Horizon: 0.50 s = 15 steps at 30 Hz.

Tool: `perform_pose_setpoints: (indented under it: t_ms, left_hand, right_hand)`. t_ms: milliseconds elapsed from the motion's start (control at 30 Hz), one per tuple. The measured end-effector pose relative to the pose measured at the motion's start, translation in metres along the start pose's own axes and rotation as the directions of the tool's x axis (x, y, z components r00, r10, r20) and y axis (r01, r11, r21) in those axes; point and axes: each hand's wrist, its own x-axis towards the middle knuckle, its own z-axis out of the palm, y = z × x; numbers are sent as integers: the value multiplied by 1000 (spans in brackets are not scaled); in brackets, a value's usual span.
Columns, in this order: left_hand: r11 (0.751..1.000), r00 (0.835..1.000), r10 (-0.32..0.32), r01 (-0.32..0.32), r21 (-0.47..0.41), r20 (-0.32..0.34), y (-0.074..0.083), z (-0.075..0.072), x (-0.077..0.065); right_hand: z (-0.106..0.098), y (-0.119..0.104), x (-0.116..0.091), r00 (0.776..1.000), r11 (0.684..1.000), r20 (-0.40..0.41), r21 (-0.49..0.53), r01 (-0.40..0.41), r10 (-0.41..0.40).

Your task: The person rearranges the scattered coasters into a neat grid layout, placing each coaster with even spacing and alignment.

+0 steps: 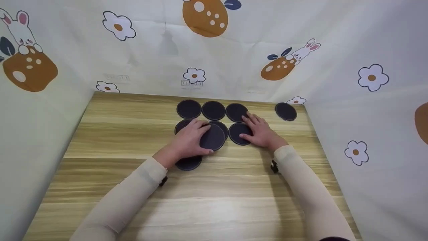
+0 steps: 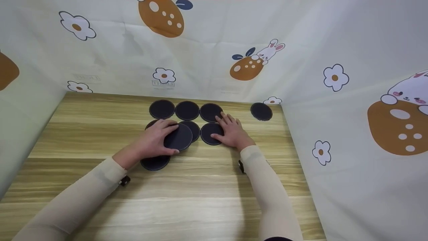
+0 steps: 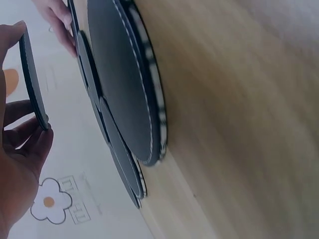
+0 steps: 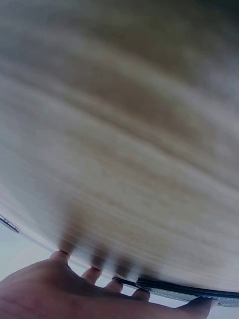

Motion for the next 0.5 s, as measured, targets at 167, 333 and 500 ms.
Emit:
perform_pose_setpoints:
  t_ms: [167, 333, 500]
  left_hand:
    - [1000, 1000, 19, -19, 2, 9, 8, 3, -1]
    - [998, 998, 56, -56, 3, 11, 16, 7, 0]
    - [997, 997, 74, -74, 2, 19, 23, 8, -1]
  right_hand:
    - [1, 1, 0, 1000, 1000, -2, 3, 1, -1]
    - [0, 2, -1, 1000, 1000, 7, 2, -3, 3]
    - [0, 0, -1, 1000, 1000, 9, 4, -6, 6]
